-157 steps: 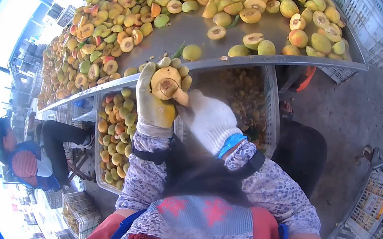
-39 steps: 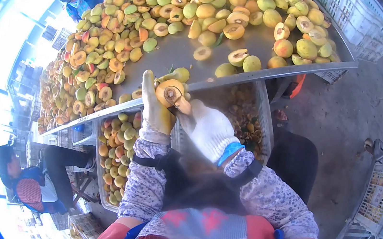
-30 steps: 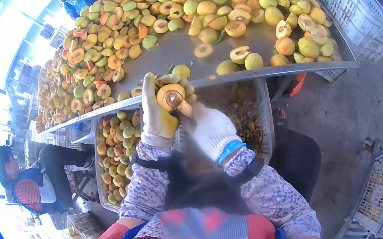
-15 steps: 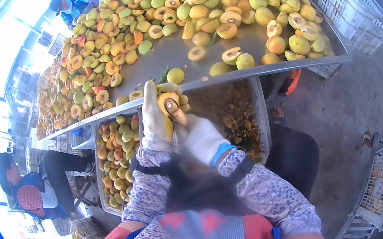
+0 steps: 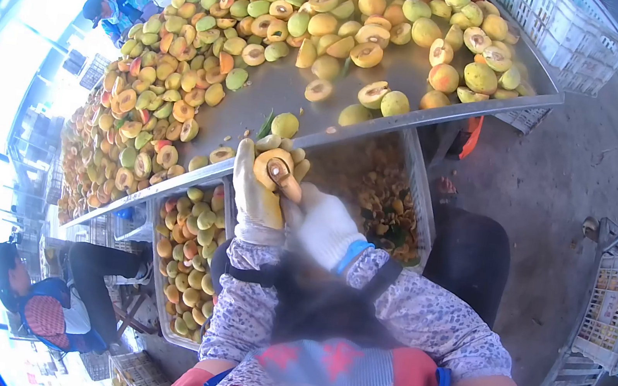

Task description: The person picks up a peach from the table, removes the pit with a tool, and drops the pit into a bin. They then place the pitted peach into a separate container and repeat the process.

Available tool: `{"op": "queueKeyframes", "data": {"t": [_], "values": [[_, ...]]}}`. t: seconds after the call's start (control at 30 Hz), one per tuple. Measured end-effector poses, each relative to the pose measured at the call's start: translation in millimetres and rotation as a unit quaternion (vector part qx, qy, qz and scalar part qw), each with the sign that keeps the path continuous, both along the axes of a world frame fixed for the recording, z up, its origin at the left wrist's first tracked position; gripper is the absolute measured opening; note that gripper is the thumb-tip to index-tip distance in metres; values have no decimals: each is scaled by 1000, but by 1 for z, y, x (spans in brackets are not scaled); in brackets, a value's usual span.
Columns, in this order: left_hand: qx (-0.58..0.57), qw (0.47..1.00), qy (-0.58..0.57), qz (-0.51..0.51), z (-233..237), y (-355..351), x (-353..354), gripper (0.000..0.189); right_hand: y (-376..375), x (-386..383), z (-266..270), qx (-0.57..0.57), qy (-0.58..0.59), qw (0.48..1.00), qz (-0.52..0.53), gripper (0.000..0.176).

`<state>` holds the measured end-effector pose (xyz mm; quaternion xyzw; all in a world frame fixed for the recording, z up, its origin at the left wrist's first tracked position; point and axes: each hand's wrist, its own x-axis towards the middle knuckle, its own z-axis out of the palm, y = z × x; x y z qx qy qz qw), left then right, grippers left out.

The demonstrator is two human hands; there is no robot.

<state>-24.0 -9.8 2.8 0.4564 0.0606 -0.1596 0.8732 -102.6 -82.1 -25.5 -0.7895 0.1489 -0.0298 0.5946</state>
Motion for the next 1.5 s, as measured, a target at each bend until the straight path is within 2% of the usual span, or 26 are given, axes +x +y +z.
{"op": "queueKeyframes", "data": {"t": [0.17,0.23,0.3,0.4,0.43,0.47,0.53,0.57,0.63,0.67,0.73,0.77,0.87,0.9,0.93,1.03,1.1,1.13,1.17,1.23,1.3,1.37,1.4,1.43,1.5], "values": [[3,1000,-17,-19,-1,2,-2,42,-5,1,4,-23,18,999,19,33],[12,999,-13,-37,-1,11,3,42,-6,-3,17,-51,68,996,41,33],[161,973,-45,-161,-2,23,13,43,-6,-6,10,-43,62,996,54,33],[179,965,-16,-191,8,26,13,44,-5,-6,-4,2,34,997,71,35],[180,965,-14,-191,10,22,7,44,-4,-6,-8,40,13,996,77,36],[137,981,-50,-127,12,13,-2,44,-2,-8,-9,42,14,996,78,36],[76,994,-70,-38,7,5,-3,43,-1,-7,-7,116,-25,990,78,40],[82,990,-112,-16,2,4,-3,43,-2,-6,-6,116,-28,990,80,40],[64,997,-50,1,-7,9,-1,45,-3,-7,-6,163,49,976,137,43],[66,997,-46,5,-8,12,0,45,-6,-7,5,119,56,979,153,42],[97,990,-71,-68,-7,18,7,47,-11,-5,3,103,32,981,159,44],[98,991,-68,-63,-7,18,9,47,-13,-5,3,118,39,978,164,42],[145,977,-41,-149,4,19,13,46,-16,-11,7,288,156,928,177,41],[158,969,-63,-177,1,22,19,45,-17,-12,21,379,272,870,157,40],[180,964,-73,-184,6,25,16,47,-17,-14,24,374,278,870,160,42],[120,952,-92,-266,-6,33,27,49,-19,-11,33,350,313,871,142,44],[44,959,-108,-259,-4,36,23,49,-21,-12,34,439,309,826,169,44],[-18,967,-72,-244,-5,34,19,49,-20,-14,31,469,298,815,165,43],[-82,970,-37,-227,-5,33,16,49,-18,-14,31,465,302,814,173,43],[-12,971,-72,-226,-5,32,18,45,-14,-16,31,375,269,875,143,42],[-46,970,-58,-230,-8,31,17,44,-14,-17,25,293,249,914,128,37],[-169,960,40,-218,-8,24,11,42,-11,-19,12,226,189,949,108,35],[-205,957,59,-197,-8,20,8,38,-14,-18,-9,83,31,985,150,32],[-357,903,73,-227,-25,15,21,35,-16,-17,-30,-88,-123,979,139,29],[-380,913,42,-143,-30,21,41,35,-7,-21,-28,-116,-155,966,174,26]]}}
